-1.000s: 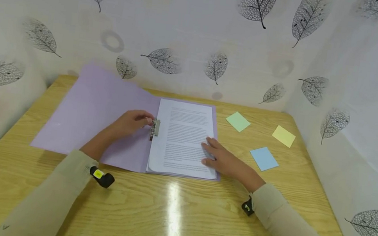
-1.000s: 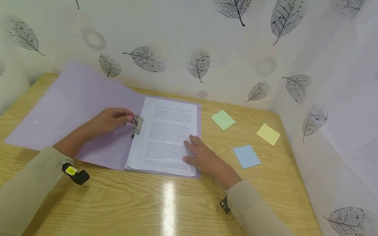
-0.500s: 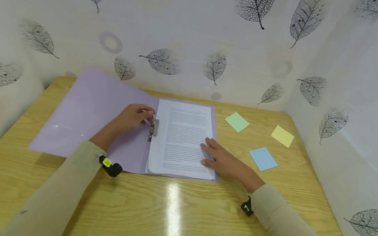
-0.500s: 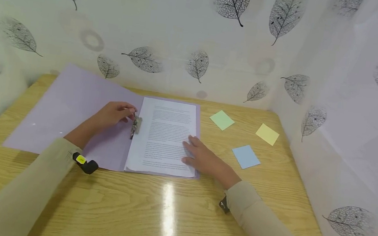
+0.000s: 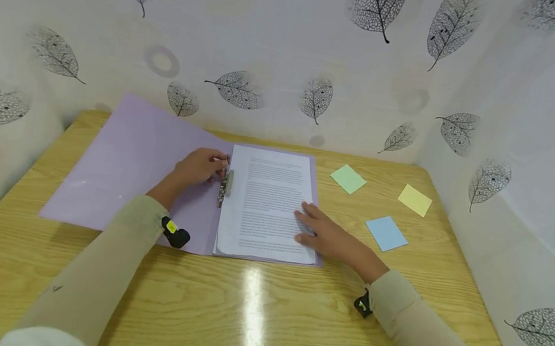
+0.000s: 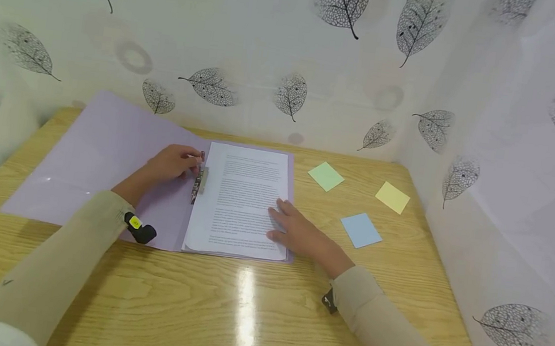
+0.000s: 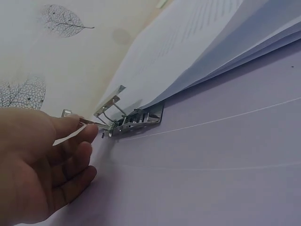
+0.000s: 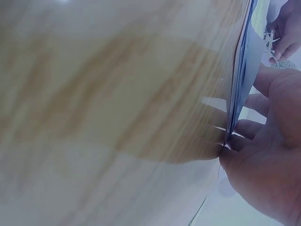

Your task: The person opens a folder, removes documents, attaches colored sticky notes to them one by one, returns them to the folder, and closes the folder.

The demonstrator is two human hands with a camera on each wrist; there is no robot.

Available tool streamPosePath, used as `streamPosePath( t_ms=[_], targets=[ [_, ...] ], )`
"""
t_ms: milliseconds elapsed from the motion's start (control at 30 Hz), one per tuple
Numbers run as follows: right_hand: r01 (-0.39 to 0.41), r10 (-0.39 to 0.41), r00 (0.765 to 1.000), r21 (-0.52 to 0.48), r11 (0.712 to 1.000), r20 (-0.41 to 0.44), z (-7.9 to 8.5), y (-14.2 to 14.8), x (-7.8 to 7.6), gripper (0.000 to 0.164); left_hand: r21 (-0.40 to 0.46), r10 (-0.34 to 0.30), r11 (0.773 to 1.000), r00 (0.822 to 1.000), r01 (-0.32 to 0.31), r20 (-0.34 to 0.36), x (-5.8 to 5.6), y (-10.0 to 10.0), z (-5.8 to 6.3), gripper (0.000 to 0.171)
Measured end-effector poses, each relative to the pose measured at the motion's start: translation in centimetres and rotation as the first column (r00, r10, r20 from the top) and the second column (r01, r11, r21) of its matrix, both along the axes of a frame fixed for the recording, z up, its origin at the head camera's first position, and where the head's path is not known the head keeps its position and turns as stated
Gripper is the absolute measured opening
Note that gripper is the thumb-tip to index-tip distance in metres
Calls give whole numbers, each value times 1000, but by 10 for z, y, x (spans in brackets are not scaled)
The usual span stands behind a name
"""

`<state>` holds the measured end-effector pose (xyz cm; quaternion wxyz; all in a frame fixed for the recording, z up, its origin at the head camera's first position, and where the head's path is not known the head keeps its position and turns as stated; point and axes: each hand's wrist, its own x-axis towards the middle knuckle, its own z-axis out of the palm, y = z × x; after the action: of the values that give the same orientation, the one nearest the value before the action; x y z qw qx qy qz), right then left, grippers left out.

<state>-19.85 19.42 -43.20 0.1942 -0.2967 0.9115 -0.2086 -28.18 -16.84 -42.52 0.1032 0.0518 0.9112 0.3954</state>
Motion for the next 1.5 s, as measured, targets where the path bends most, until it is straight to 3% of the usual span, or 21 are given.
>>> streamPosePath(
  t_ms=[200, 400, 533, 667, 800, 1167, 1500],
  targets=[
    [-2, 2, 1000, -2, 1000, -3, -2, 1, 0, 70, -141, 35, 989, 999, -34, 6, -3, 4, -4, 36],
    [1, -1, 1000, -1, 1000, -5, -4, 2, -1, 70, -188, 46, 981, 999, -41, 19, -3, 5, -7, 38],
    [5, -5, 1000, -6, 1000, 3, -3, 3, -1, 70, -160, 52, 986, 999, -52, -4, -1, 2, -8, 40],
    [2, -2, 1000, -12, 1000, 1, -1, 1, -1, 70, -50, 57, 997, 997, -59, -43, 10, -5, -5, 42],
    [-1, 1, 1000, -11, 1000, -3, 0, 0, 0, 69, 42, 61, 997, 996, -58, -63, 36, -14, 2, 42],
    [12, -12, 1000, 3, 1000, 10, 0, 2, 0, 70, 86, 70, 994, 995, -64, -70, 132, -33, 22, 47],
    [-2, 2, 1000, -6, 1000, 18, -1, 0, 0, 71, 121, 198, 974, 977, -189, -73, 204, -48, 27, 50]
  ],
)
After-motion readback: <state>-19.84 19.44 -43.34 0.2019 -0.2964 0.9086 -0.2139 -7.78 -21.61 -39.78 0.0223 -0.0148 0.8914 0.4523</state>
